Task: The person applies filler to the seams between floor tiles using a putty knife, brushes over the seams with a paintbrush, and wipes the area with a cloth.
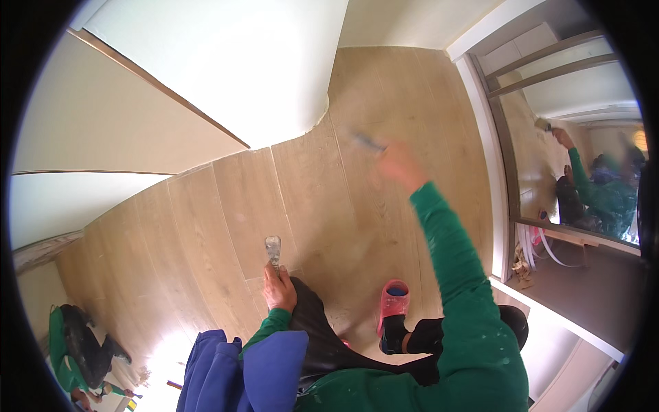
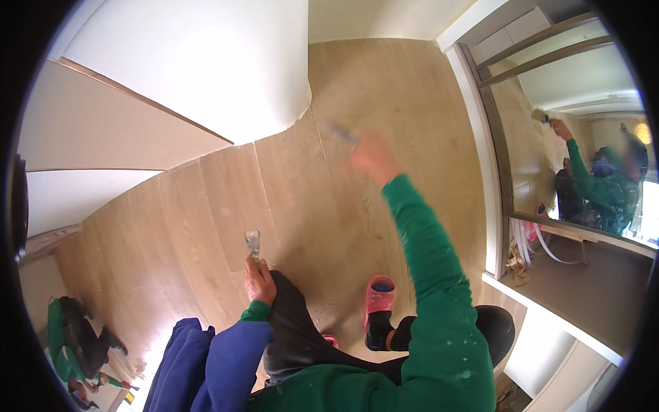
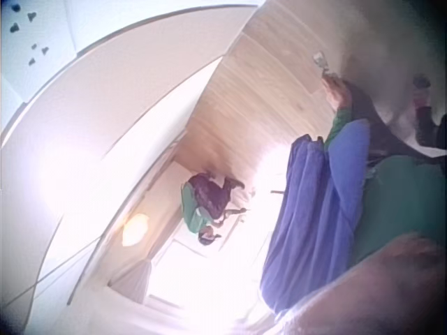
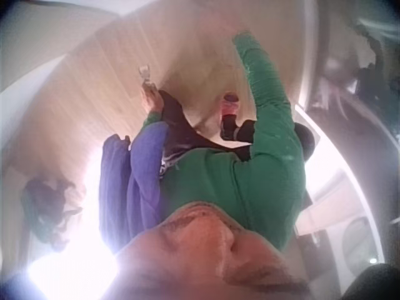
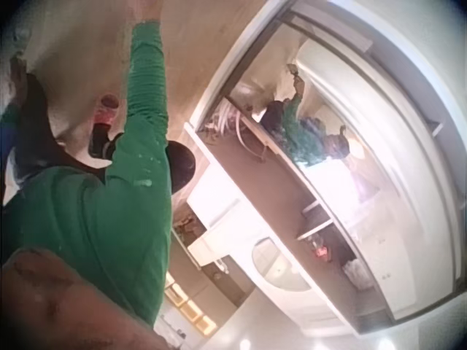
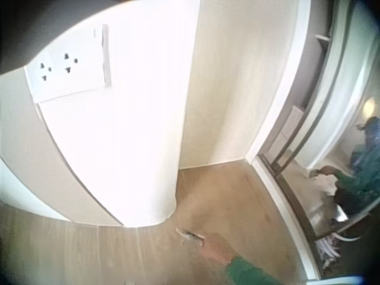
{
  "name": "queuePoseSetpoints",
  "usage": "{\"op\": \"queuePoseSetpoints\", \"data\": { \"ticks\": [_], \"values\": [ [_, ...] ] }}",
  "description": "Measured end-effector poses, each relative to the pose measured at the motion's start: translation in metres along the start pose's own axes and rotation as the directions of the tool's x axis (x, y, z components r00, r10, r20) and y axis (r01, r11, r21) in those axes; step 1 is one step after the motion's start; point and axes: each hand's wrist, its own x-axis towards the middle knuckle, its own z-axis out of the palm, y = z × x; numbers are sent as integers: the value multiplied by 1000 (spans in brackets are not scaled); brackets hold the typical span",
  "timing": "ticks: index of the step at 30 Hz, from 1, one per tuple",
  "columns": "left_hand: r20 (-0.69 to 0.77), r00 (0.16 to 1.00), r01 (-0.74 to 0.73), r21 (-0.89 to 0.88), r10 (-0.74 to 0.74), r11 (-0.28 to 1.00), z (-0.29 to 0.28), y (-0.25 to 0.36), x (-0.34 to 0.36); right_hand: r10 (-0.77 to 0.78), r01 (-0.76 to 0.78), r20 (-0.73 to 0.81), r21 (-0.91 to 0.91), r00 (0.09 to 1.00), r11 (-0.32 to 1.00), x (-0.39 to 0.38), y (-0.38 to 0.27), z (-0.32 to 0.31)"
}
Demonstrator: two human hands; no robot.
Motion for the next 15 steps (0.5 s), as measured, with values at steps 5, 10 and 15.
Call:
{"op": "queuePoseSetpoints", "data": {
  "ticks": [5,10,15],
  "values": [
    [132,991,-23,-51,29,998,16,30,2,213,-268,-240,-226,947,937,115,149,-33],
    [59,998,25,12,-26,1000,6,4,3,-135,135,2,-91,991,987,48,40,70],
    [99,995,-14,1,14,1000,8,11,6,87,-96,-174,-48,981,994,96,59,-47]
  ]
}}
